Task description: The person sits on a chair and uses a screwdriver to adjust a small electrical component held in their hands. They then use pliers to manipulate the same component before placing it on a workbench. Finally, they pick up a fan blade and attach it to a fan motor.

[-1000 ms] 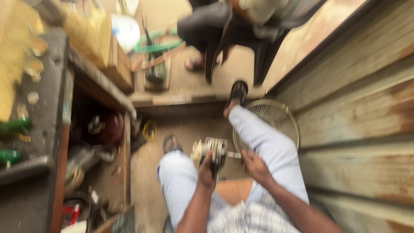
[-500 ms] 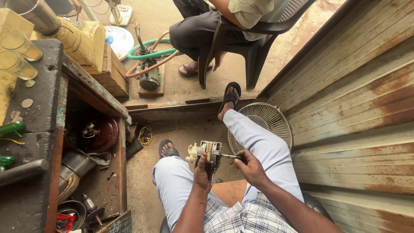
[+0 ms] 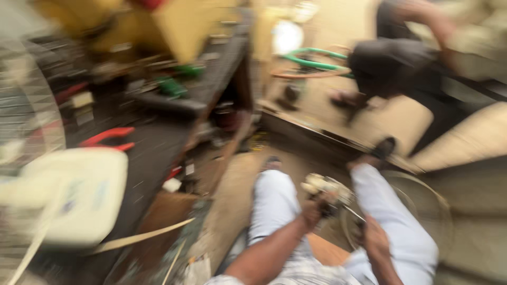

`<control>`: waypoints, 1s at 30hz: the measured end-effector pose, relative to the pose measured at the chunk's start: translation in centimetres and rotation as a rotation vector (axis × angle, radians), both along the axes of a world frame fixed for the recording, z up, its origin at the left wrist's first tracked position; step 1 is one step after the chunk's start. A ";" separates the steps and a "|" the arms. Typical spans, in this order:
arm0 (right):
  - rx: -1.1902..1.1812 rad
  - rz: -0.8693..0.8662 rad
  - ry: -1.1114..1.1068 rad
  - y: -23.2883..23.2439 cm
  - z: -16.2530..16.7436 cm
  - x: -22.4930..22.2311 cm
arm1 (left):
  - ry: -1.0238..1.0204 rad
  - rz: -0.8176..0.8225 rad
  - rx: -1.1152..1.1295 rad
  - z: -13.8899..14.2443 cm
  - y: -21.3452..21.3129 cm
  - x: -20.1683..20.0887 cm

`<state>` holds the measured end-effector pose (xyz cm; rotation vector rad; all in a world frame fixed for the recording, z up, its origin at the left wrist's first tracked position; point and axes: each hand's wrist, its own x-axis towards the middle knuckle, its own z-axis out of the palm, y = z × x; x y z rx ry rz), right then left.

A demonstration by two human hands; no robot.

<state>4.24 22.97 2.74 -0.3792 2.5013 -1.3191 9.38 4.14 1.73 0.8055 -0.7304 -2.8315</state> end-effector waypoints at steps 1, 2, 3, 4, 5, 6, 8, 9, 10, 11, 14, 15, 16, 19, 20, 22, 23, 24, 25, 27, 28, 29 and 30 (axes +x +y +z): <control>-0.202 -0.266 -0.521 0.6 0.1 0.2 | 0.023 0.026 -0.038 0.0 -0.3 0.2; -0.230 -0.235 -0.511 0.0 0.1 0.2 | 0.040 0.021 -0.058 -0.1 -0.3 0.2; -0.251 -0.246 -0.501 0.4 0.0 0.5 | 0.053 -0.021 -0.058 0.0 0.2 0.5; -0.270 -0.286 -0.482 1.0 0.1 0.8 | 0.070 -0.059 -0.049 0.0 0.3 0.5; -0.176 -0.242 -0.384 1.5 0.2 1.0 | 0.073 -0.091 -0.039 -0.2 0.7 0.7; -0.088 -0.196 -0.283 1.7 0.2 1.2 | 0.062 -0.115 -0.020 -0.2 1.0 0.8; -0.327 -0.199 -0.311 2.0 0.4 1.4 | 0.067 -0.155 -0.002 0.1 1.5 1.3; -0.339 -0.174 -0.277 2.0 0.6 1.5 | 0.109 -0.154 0.018 0.4 1.5 1.4; -0.349 -0.147 -0.248 2.0 1.1 1.7 | 0.180 -0.135 0.046 0.7 1.8 1.7; -0.351 -0.128 -0.215 2.0 1.3 1.9 | 0.256 -0.114 0.069 0.9 1.7 1.8; -0.388 -0.070 -0.160 2.3 3.1 2.6 | 0.198 -0.120 0.040 1.8 2.0 2.1; -0.418 -0.061 -0.170 2.4 3.7 3.0 | 0.202 -0.127 0.030 2.1 2.1 2.3; -0.445 -0.047 -0.178 2.6 4.3 3.2 | 0.209 -0.130 0.021 2.4 2.3 2.5; -0.454 -0.042 -0.248 3.5 5.9 4.2 | 0.233 -0.127 -0.038 3.9 2.8 3.7; -0.474 -0.041 -0.258 3.9 6.4 4.5 | 0.241 -0.122 -0.062 4.6 3.0 4.2; -0.520 -0.029 -0.270 4.6 7.3 4.7 | 0.293 -0.147 -0.069 6.2 3.4 5.1; -0.533 -0.023 -0.266 5.0 7.8 4.8 | 0.323 -0.155 -0.073 7.0 3.7 5.5; -0.546 -0.016 -0.264 5.3 8.1 5.0 | 0.346 -0.131 -0.126 7.8 3.9 6.0; -0.558 -0.008 -0.266 5.7 8.6 5.1 | 0.366 -0.106 -0.176 8.5 4.2 6.4; -0.509 -0.011 -0.179 6.2 9.2 5.7 | 0.366 -0.072 -0.228 9.4 4.8 7.6; -0.482 -0.014 -0.140 6.5 9.5 6.1 | 0.347 -0.066 -0.229 9.7 5.1 8.1; -0.508 0.000 -0.147 6.8 9.8 6.5 | 0.324 -0.059 -0.230 9.8 5.4 8.7; -0.535 0.015 -0.153 7.0 10.1 6.7 | 0.340 -0.043 -0.268 10.0 5.6 9.1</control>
